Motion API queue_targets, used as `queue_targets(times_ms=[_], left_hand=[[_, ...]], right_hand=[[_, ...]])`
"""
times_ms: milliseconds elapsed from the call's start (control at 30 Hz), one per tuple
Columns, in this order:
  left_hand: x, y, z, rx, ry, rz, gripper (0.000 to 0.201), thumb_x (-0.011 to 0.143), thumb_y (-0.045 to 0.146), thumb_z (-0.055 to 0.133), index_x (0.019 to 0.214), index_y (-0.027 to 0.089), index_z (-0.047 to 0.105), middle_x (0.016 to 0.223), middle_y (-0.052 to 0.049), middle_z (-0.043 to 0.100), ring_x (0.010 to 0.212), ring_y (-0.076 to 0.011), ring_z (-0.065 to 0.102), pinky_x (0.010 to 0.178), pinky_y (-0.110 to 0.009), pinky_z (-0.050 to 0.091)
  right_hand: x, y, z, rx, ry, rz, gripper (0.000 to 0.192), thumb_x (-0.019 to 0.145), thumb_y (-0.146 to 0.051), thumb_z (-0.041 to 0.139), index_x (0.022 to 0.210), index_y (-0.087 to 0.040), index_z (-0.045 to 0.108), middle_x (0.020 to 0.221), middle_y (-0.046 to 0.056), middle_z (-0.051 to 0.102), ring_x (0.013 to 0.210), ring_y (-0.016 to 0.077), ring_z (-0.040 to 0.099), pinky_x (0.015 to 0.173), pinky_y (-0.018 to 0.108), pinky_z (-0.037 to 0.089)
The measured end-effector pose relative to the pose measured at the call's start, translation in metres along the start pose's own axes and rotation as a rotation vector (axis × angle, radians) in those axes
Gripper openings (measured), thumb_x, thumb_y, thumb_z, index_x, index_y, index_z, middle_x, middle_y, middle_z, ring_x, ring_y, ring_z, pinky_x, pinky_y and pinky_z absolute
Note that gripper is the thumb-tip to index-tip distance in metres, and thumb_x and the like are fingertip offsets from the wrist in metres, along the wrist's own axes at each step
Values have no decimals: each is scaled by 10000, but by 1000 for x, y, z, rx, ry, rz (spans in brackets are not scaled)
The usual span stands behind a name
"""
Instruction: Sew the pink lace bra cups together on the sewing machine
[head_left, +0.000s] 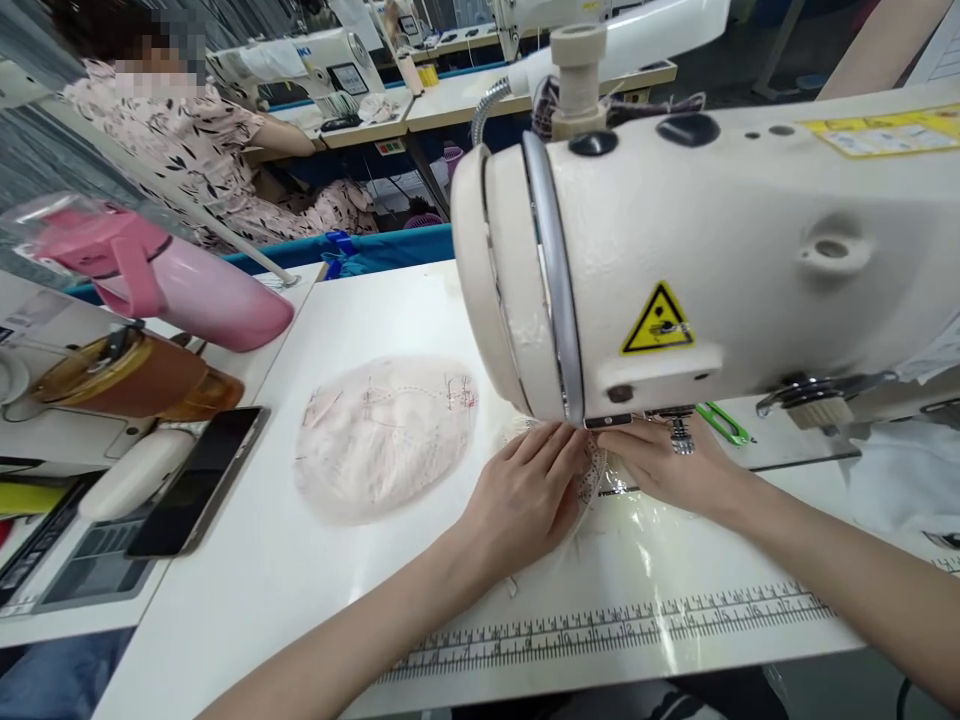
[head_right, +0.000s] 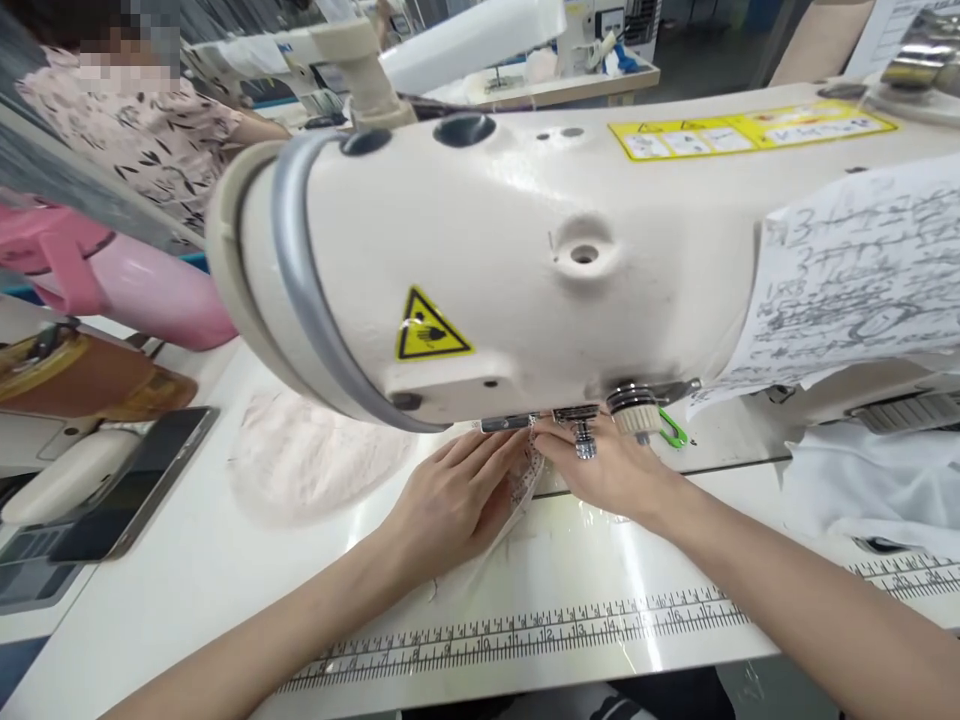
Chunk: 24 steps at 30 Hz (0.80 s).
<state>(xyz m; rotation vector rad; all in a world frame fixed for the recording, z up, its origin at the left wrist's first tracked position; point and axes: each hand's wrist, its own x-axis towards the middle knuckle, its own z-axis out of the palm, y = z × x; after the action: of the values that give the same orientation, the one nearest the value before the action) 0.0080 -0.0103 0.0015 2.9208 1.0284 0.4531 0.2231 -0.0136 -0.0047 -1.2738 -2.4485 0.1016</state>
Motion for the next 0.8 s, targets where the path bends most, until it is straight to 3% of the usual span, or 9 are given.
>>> queue_targets(times_ms=[133,267,367,533,633,800], left_hand=[[1,-4,3,-1,37,-27,393,902,230,432,1253,98,551,1131,-113,668,1025,-263,614,865,-406,521],[3,-6,5,-7,47,-35,363,894,231,433,1204,106,573,975,-88,696,865,-239,626,777,-382,526],[3,-7,5,8,73,-34,338,893,232,431,1162,108,592,918,-76,699,847,-232,626,790,-367,516],[3,-6,5,30,83,-24,347,882,219,427,1165,94,585,927,-87,697,839,-234,619,780,-368,508],[3,-5,4,28,80,-26,341,880,211,418,1154,98,587,922,-79,697,817,-233,608,742,-364,506],[4,-5,2,35,80,-19,339,891,213,408,1151,99,593,951,-81,696,847,-235,610,754,-366,509]], right_hand=[[-5,3,12,45,15,90,361,933,-222,411,1200,-350,618,980,27,692,812,197,625,614,311,512],[-7,5,16,46,4,70,371,937,-215,415,1244,-322,594,977,37,689,824,190,629,675,320,520],[-6,6,15,61,-7,13,354,919,-180,434,1188,-309,627,945,24,688,847,180,634,723,308,518],[-5,8,13,145,92,-29,306,894,-159,494,1123,-289,651,943,45,678,868,198,634,703,303,515],[-3,10,7,156,40,-80,344,901,-146,474,1167,-309,620,951,43,672,849,196,632,674,308,508],[0,8,4,152,62,-40,316,916,-157,450,1132,-304,628,868,53,664,760,191,632,598,305,501]])
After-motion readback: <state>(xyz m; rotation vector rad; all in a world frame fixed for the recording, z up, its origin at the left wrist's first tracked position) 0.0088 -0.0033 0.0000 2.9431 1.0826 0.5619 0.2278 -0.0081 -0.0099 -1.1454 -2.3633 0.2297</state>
